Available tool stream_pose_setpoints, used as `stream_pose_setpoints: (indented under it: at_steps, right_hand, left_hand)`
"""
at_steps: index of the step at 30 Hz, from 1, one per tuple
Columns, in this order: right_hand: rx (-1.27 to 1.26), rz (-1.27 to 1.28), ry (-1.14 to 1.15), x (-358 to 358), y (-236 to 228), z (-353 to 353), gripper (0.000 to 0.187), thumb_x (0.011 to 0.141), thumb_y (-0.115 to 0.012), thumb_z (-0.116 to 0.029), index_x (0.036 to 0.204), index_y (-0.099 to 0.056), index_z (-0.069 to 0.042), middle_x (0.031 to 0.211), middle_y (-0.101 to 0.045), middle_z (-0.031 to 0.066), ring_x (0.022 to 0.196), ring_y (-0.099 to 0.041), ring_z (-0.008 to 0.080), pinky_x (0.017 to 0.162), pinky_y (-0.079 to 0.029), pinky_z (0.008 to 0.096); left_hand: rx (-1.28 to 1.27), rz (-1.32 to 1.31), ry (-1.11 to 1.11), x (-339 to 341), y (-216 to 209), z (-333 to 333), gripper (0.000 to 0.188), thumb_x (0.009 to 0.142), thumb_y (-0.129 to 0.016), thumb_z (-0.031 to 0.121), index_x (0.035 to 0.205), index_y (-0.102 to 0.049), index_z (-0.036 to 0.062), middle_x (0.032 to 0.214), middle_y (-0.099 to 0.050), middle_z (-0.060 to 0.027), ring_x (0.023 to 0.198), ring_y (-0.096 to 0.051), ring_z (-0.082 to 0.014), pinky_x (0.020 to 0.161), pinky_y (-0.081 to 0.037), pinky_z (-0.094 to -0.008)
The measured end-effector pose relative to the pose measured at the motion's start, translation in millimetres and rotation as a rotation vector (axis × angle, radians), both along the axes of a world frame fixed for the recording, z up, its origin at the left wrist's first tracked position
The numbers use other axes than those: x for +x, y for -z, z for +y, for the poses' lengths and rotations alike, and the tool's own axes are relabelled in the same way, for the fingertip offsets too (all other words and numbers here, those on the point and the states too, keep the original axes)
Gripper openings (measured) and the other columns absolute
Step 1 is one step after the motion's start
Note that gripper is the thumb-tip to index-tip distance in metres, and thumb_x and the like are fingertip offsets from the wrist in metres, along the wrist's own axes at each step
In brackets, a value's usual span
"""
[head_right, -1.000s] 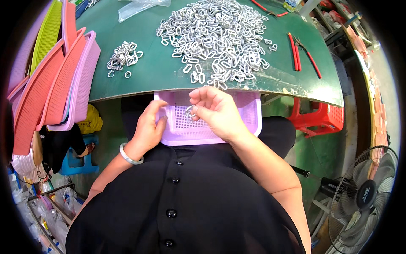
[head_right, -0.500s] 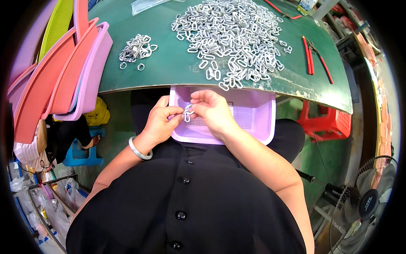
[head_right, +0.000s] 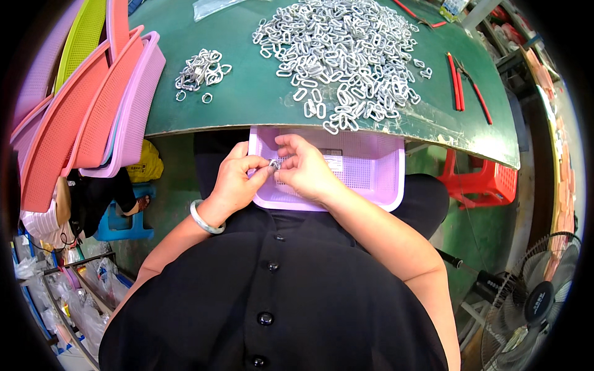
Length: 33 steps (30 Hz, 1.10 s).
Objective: The person sorts a large pile of silver metal clips on a green table, separating them into smaller piles. They then transfer the sorted clips into a purple plastic basket.
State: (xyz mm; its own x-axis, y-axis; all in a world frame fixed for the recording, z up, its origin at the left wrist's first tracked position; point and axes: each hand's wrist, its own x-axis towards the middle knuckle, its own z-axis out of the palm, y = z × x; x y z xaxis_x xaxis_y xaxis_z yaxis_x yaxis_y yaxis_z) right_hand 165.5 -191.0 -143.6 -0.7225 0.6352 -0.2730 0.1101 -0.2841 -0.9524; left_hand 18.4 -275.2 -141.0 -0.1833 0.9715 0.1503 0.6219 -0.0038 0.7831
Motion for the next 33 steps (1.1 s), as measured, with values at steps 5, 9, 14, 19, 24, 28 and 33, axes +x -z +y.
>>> stream_pose_setpoints:
  at_steps: [5,9,14,19,24,28,33]
  right_hand:
    - [0.012,-0.004,-0.044,2,6,2,0.054,0.069,-0.056,0.013,0.120,-0.040,0.002,0.099,-0.050,0.0070,0.077,-0.051,0.0079,0.070,-0.047,0.0214]
    - [-0.031,0.001,-0.046,1,6,2,0.052,0.070,-0.056,0.012,0.119,-0.040,0.002,0.095,-0.053,0.0063,0.077,-0.052,0.0073,0.068,-0.047,0.0211]
    - [-0.084,-0.080,-0.125,3,1,2,0.047,0.074,-0.057,0.008,0.117,-0.041,0.003,0.087,-0.058,0.0052,0.075,-0.055,0.0079,0.065,-0.046,0.0217]
    - [-0.083,-0.141,-0.133,6,-7,6,0.039,0.078,-0.058,0.002,0.114,-0.044,0.003,0.078,-0.059,0.0034,0.069,-0.055,0.0079,0.063,-0.046,0.0216]
    - [0.005,-0.141,-0.169,10,-9,6,0.034,0.080,-0.057,0.000,0.112,-0.045,0.003,0.074,-0.058,0.0029,0.067,-0.055,0.0075,0.062,-0.045,0.0216]
    - [0.124,-0.163,-0.204,10,-9,4,0.032,0.081,-0.056,-0.001,0.111,-0.046,0.003,0.073,-0.057,0.0020,0.066,-0.053,0.0066,0.061,-0.044,0.0210]
    - [0.371,-0.197,-0.189,10,-10,0,0.031,0.080,-0.056,-0.003,0.110,-0.047,0.002,0.072,-0.056,0.0009,0.065,-0.051,0.0057,0.058,-0.042,0.0217]
  left_hand:
    - [-0.052,-0.015,-0.015,0,-3,0,0.011,0.069,-0.065,0.004,0.079,-0.064,0.0012,0.087,-0.054,-0.0099,0.076,-0.055,-0.0204,0.064,-0.044,-0.0277]
    - [-0.007,-0.010,-0.005,0,-2,0,0.010,0.069,-0.065,0.005,0.079,-0.064,0.0013,0.086,-0.054,-0.0093,0.075,-0.054,-0.0200,0.064,-0.044,-0.0282]
    - [0.022,-0.042,-0.024,0,1,-1,0.010,0.070,-0.064,0.006,0.079,-0.064,0.0017,0.083,-0.053,-0.0089,0.073,-0.054,-0.0196,0.063,-0.043,-0.0287]
    - [0.008,-0.030,-0.021,0,-2,-1,0.010,0.070,-0.064,0.007,0.078,-0.064,0.0017,0.080,-0.052,-0.0085,0.071,-0.053,-0.0195,0.061,-0.042,-0.0289]
    - [0.013,-0.018,-0.031,0,-1,-1,0.010,0.069,-0.064,0.007,0.078,-0.064,0.0015,0.079,-0.052,-0.0088,0.070,-0.053,-0.0199,0.061,-0.042,-0.0293]
    - [-0.008,0.004,-0.031,0,0,-1,0.011,0.068,-0.064,0.006,0.078,-0.064,0.0015,0.080,-0.052,-0.0093,0.071,-0.053,-0.0206,0.062,-0.043,-0.0293]
    - [0.029,0.032,-0.010,0,-1,0,0.013,0.067,-0.066,0.007,0.079,-0.064,0.0016,0.082,-0.053,-0.0095,0.074,-0.054,-0.0212,0.064,-0.044,-0.0289]
